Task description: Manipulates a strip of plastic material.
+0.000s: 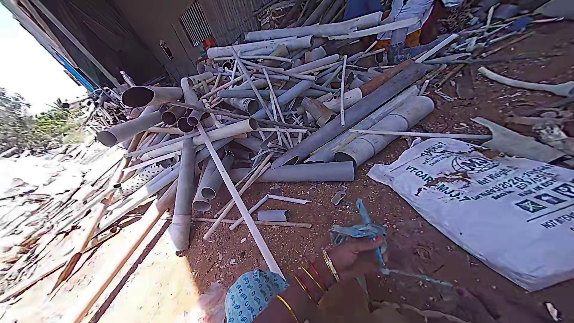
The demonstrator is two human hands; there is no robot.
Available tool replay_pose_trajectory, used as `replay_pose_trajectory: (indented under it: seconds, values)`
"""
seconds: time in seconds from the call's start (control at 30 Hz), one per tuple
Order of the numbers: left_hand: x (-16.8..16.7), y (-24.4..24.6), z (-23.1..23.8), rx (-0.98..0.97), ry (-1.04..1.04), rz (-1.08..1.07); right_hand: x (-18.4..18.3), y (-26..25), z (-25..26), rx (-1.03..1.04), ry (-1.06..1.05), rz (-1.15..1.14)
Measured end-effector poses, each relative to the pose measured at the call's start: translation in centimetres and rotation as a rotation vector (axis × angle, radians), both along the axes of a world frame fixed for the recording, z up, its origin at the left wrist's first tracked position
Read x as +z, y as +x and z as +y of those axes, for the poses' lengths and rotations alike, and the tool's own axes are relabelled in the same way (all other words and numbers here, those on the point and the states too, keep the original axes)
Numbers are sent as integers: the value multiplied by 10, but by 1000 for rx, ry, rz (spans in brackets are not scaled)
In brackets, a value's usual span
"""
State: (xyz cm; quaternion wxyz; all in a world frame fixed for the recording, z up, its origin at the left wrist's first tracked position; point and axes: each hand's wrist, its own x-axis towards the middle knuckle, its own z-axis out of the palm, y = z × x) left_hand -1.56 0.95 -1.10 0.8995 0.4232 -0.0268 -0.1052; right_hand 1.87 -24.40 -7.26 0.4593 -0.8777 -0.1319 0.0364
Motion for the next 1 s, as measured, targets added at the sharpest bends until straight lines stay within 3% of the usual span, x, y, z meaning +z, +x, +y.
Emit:
replay_pose_trajectory:
  seconds: [0.1,0.23,0.43,0.53,0.6,0.7,0.8,0.9,1.0]
  values:
    - [2,-4,-3,18,18,1,-21,9,0,-74,10,-115]
    - [0,1,-1,60,106,-8,-6,13,2,-172,11,-110]
    - [16,6,-1,538,757,124,12,13,-13,-255,45,-74]
    - [5,10,6,716,1111,52,15,11,-15,-232,46,-71]
    - [-4,14,11,851,1198,12,13,10,-13,-198,41,-77]
    - [4,17,11,932,1045,74,9,8,-8,-148,47,-131]
    - [13,24,8,986,611,234,3,10,-8,-75,38,-99]
    - [17,28,13,973,295,311,1,8,-4,84,-12,71]
    - [18,25,19,909,129,286,-5,4,8,267,-132,254]
